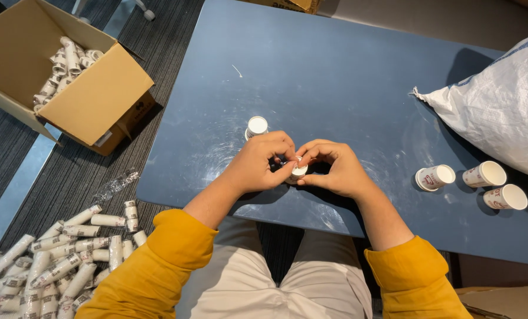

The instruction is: The recorder is stacking paper cups and placing them into plastic sleeves or boxes for packaging.

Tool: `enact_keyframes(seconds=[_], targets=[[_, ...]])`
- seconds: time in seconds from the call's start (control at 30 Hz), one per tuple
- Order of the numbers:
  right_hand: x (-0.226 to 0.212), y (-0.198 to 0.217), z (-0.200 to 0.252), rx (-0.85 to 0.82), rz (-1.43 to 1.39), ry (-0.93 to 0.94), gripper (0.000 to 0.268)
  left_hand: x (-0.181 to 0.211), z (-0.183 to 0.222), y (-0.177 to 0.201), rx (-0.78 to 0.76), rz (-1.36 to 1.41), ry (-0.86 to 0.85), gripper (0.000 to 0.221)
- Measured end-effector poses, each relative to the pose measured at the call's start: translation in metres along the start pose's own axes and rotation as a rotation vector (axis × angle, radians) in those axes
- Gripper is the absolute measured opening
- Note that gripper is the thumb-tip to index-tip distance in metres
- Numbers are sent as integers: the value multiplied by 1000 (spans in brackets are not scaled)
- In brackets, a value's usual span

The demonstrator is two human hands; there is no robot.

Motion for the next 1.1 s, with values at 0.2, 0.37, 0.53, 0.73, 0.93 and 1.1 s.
enact_keyframes(seconds=[0.2, 0.37, 0.53, 0.73, 0.93, 1.1], targets=[[-4, 5, 0, -8, -103, 107, 33, 12, 1, 9, 77, -8, -171, 10], [14, 32, 1, 221, -372, 179, 25, 18, -4, 36, 520, -338, -243, 39], [6, 29, 1, 436, -170, 228, 22, -36, 1, 29, 451, -376, 117, 70], [-39, 15, 17, 621, 439, 579, 20, -10, -1, 25, 353, 187, 34, 68], [-74, -7, 20, 463, 541, 807, 35, -15, 3, 16, 154, 463, -32, 38], [-74, -13, 27, 487, 623, 965, 30, -9, -1, 12, 47, 684, 67, 31]])
Point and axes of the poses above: each hand's wrist, its own z-axis away from the middle knuckle, its own y-axis out of the back of the hand, x = y × z, the point moved 5 cm from there along -z, towards the middle knuckle, and after that the axes turned 10 degrees about x, right-handed, at the moved point
